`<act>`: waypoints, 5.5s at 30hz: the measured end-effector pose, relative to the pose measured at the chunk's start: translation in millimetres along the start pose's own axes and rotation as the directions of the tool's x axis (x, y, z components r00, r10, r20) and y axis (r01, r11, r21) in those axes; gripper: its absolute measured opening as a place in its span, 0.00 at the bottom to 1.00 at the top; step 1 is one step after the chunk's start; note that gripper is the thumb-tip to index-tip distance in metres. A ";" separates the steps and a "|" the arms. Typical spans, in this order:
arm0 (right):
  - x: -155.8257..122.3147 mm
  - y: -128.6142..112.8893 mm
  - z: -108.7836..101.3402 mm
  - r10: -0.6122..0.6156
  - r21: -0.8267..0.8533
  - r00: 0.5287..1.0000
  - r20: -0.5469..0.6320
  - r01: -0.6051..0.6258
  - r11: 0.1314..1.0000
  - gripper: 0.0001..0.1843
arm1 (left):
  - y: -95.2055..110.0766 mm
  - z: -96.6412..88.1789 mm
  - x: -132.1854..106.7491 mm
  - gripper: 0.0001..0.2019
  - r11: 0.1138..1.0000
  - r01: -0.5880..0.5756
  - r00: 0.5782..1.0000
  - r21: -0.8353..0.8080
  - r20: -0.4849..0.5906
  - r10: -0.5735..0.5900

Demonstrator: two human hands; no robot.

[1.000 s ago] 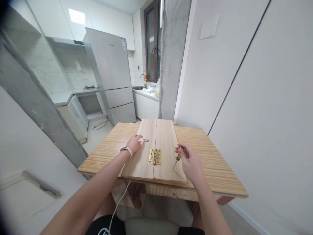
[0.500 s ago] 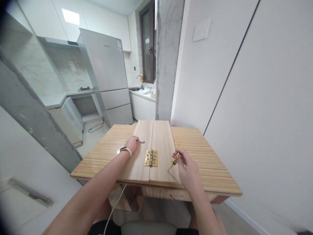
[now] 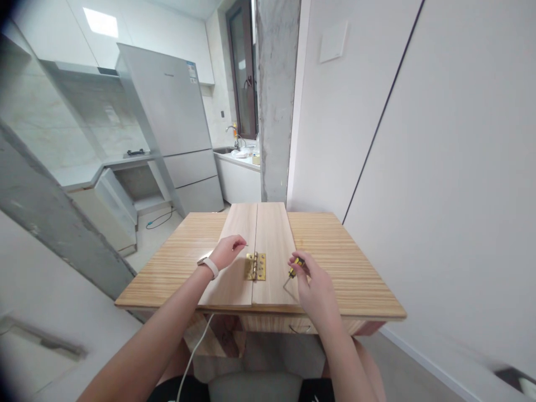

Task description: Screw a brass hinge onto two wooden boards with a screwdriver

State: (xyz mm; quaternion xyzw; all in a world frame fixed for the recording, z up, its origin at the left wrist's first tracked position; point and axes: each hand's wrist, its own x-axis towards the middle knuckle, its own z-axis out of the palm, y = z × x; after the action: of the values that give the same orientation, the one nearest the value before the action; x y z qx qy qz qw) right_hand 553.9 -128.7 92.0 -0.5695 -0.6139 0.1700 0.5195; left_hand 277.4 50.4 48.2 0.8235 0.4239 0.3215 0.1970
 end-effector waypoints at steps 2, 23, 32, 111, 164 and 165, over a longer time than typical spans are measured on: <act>-0.7 -1.5 -0.2 -0.005 -0.010 1.000 -0.008 0.005 1.000 0.15 | 15.8 3.3 -3.2 0.08 0.999 -0.033 0.998 -0.043 0.051 0.036; -4.7 -0.8 -0.6 -0.019 -0.011 1.000 -0.024 0.019 1.000 0.15 | 34.5 41.1 16.3 0.12 0.939 -0.241 0.920 0.246 0.365 0.140; -5.1 1.5 -1.7 -0.014 -0.007 1.000 0.002 0.014 1.000 0.15 | 33.2 55.7 20.9 0.10 0.927 -0.276 0.908 0.253 0.386 0.165; 154.8 -86.9 64.8 0.054 -0.557 0.656 0.753 0.593 0.581 0.08 | 16.0 16.2 -49.5 0.48 0.923 -0.227 0.959 0.312 0.236 0.156; 144.0 -90.9 57.7 0.063 -0.574 0.645 0.761 0.625 0.529 0.09 | 18.2 14.6 -51.4 0.45 0.938 -0.198 0.966 0.284 0.221 0.136; 143.3 -92.0 55.8 0.078 -0.586 0.651 0.755 0.617 0.525 0.10 | 18.0 14.8 -51.4 0.45 0.938 -0.197 0.966 0.285 0.222 0.136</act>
State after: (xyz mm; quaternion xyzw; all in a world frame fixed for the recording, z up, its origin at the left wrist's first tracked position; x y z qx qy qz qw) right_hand 486.4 -8.8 206.8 -0.5145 -0.8554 -0.0189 -0.0562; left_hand 275.7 -2.9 29.7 0.9050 0.3750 0.1841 0.0811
